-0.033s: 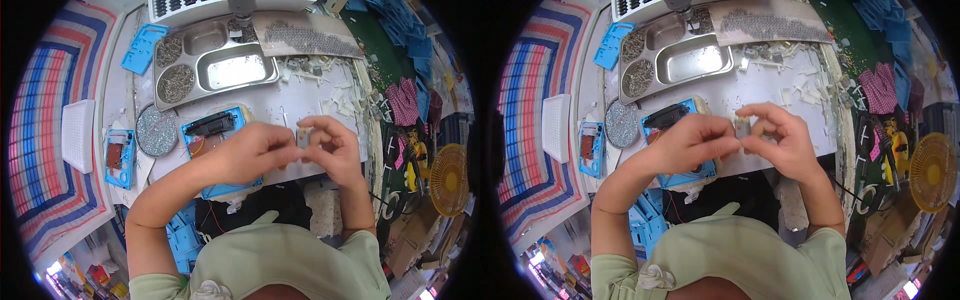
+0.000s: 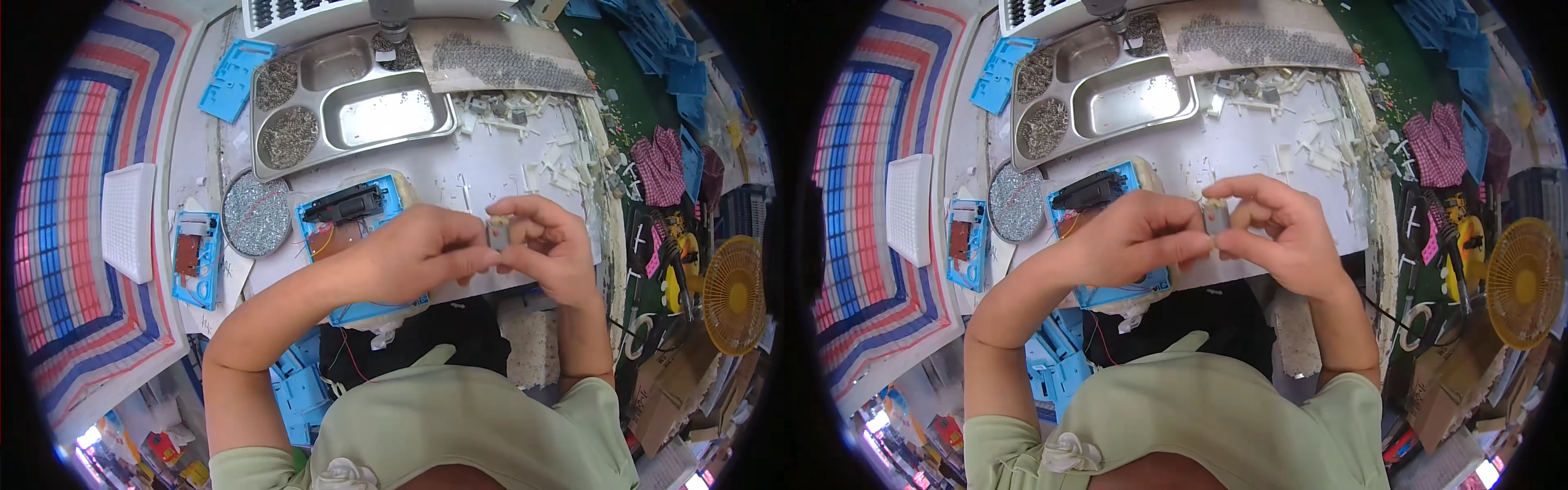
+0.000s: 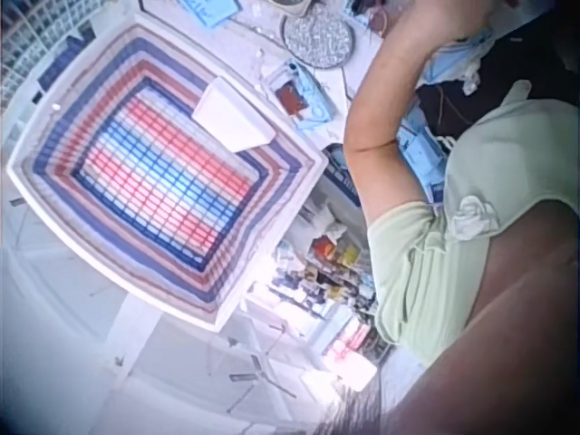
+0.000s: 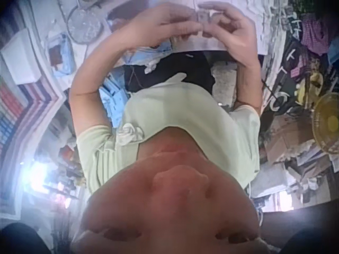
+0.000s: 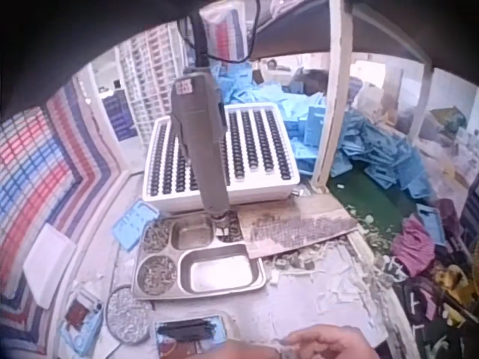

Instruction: Assembling a blue plastic electronic device by installing circuit boards and soldering wires.

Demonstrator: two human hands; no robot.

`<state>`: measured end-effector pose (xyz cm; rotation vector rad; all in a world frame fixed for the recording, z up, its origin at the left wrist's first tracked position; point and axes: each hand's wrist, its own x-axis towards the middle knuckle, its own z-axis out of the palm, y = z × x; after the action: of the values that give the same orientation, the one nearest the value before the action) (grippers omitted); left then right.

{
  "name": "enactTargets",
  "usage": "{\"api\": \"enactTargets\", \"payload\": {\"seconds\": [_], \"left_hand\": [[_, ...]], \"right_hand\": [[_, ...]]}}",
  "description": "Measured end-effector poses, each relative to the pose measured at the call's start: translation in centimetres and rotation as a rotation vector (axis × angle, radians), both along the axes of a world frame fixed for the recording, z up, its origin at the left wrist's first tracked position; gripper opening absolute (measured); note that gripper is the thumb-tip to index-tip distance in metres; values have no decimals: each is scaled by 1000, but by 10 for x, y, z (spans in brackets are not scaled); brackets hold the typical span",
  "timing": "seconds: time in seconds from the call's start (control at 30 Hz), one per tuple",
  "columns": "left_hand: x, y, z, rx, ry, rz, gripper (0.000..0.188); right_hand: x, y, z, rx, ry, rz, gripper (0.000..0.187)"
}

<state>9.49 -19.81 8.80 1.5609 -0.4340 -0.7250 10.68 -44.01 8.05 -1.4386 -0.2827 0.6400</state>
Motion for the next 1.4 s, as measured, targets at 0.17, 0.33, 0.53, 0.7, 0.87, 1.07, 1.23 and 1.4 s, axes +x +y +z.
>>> {"api": "enactTargets", "payload": {"seconds": [0.17,0.33,0.53,0.7,0.87,1.07,1.23,1.4], "left_hand": [[55,-9,8,102,-206,-112,22],[158,-21,-43,676,-820,457,26],[176,-54,-52,966,-794,493,24],[180,-61,-58,979,-776,528,21],[179,-56,-63,907,-1065,545,14],[139,-51,-26,605,-1171,514,13],[15,-6,21,235,-745,503,15],[-61,19,-1,140,-394,478,14]], "right_hand": [[6,-24,-4,169,70,-85,51],[16,-20,-19,193,16,-126,52],[9,-35,-28,165,-14,-179,50],[-1,-46,-29,143,-18,-228,49],[-4,-52,-29,25,-100,-320,49],[3,-59,-47,-407,-284,-207,41],[10,-48,-45,-604,-315,-48,37],[15,-35,-36,-780,-492,55,33]]}}
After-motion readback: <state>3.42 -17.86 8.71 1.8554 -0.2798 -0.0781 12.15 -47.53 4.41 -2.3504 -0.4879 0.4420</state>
